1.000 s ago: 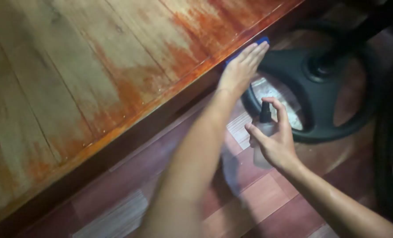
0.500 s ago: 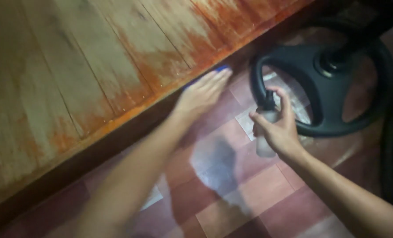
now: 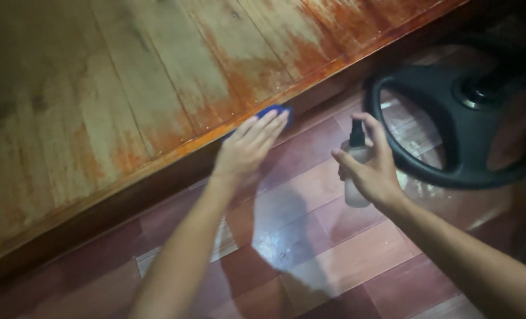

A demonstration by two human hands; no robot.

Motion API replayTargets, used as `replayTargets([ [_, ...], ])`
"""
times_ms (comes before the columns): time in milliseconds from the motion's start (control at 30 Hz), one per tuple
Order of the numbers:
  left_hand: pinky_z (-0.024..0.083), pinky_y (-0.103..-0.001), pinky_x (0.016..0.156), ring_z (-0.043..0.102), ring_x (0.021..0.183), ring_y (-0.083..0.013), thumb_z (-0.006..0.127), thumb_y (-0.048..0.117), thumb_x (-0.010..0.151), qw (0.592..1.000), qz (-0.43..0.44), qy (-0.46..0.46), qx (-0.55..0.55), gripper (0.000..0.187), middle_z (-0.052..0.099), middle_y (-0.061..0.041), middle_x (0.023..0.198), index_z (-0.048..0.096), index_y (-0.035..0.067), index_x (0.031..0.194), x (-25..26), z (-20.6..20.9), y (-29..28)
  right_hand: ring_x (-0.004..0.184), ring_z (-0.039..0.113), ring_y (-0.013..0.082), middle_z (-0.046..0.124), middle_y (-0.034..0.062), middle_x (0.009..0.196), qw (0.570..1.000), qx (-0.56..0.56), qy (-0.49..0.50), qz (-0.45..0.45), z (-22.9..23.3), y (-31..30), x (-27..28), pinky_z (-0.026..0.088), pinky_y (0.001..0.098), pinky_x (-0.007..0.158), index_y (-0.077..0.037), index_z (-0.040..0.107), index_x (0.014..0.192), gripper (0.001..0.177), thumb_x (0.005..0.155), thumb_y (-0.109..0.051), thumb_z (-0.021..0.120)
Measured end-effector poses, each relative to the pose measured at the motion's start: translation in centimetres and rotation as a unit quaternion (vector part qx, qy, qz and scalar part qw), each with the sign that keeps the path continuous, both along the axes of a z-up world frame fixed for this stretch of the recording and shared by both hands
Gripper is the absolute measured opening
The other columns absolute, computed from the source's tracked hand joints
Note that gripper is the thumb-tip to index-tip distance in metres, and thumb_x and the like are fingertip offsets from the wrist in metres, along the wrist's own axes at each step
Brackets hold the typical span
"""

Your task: Spray and wipe down a wooden bed frame or bench with a cleaning solution and a cloth.

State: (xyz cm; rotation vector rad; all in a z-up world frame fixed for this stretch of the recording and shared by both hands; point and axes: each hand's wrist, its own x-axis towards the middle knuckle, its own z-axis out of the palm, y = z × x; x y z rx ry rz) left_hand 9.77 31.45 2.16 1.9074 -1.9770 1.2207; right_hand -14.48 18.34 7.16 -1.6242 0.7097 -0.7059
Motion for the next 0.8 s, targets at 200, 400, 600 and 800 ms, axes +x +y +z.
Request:
replayTargets([
  [200, 0.03, -0.035, 0.124, 0.042, 0.15, -0.0168, 0.051, 0.021, 0.1, 1.0, -0.013, 0.025, 0.002, 0.056, 0.046, -0.002, 0.162, 0.051, 0.006, 0.154, -1.3, 1.9, -1.5, 0.057, 0.061, 0.0142, 0.06, 0.0059, 0.079, 0.999, -0.004, -0.012, 0.031, 0.9, 1.4, 0.2, 0.051, 0.0302, 0.048, -0.019, 0.037, 0.146, 0.07, 0.088, 0.002, 0.07],
  [400, 0.026, -0.036, 0.127, 0.033, 0.154, -0.0167, 0.05, 0.024, 0.098, 1.0, -0.008, 0.025, -0.008, 0.061, 0.038, -0.002, 0.166, 0.047, 0.004, 0.156, -4.7, 1.2, -11.6, 0.06, 0.061, 0.013, 0.061, 0.005, 0.081, 0.999, -0.032, -0.025, 0.024, 0.4, 1.3, 0.1, 0.051, 0.0291, 0.049, -0.016, 0.039, 0.145, 0.069, 0.088, 0.002, 0.072],
  [600, 0.022, -0.035, 0.129, 0.027, 0.156, -0.0145, 0.048, 0.024, 0.099, 1.0, 0.014, 0.0, 0.016, 0.063, 0.033, 0.001, 0.169, 0.043, 0.007, 0.16, -3.0, 0.0, -8.9, 0.06, 0.061, 0.0126, 0.06, 0.0063, 0.081, 0.999, -0.031, -0.025, 0.033, 0.0, 1.9, 1.0, 0.051, 0.0281, 0.049, -0.017, 0.041, 0.146, 0.068, 0.089, 0.002, 0.073],
  [800, 0.024, -0.035, 0.129, 0.036, 0.154, -0.0138, 0.048, 0.021, 0.103, 0.999, -0.003, -0.049, 0.022, 0.054, 0.041, 0.001, 0.166, 0.049, 0.007, 0.156, 2.0, -1.6, 2.6, 0.06, 0.061, 0.0134, 0.061, 0.0061, 0.089, 0.998, -0.043, 0.005, 0.048, 0.2, 2.6, 0.0, 0.052, 0.0299, 0.048, -0.017, 0.039, 0.145, 0.068, 0.088, 0.001, 0.072],
])
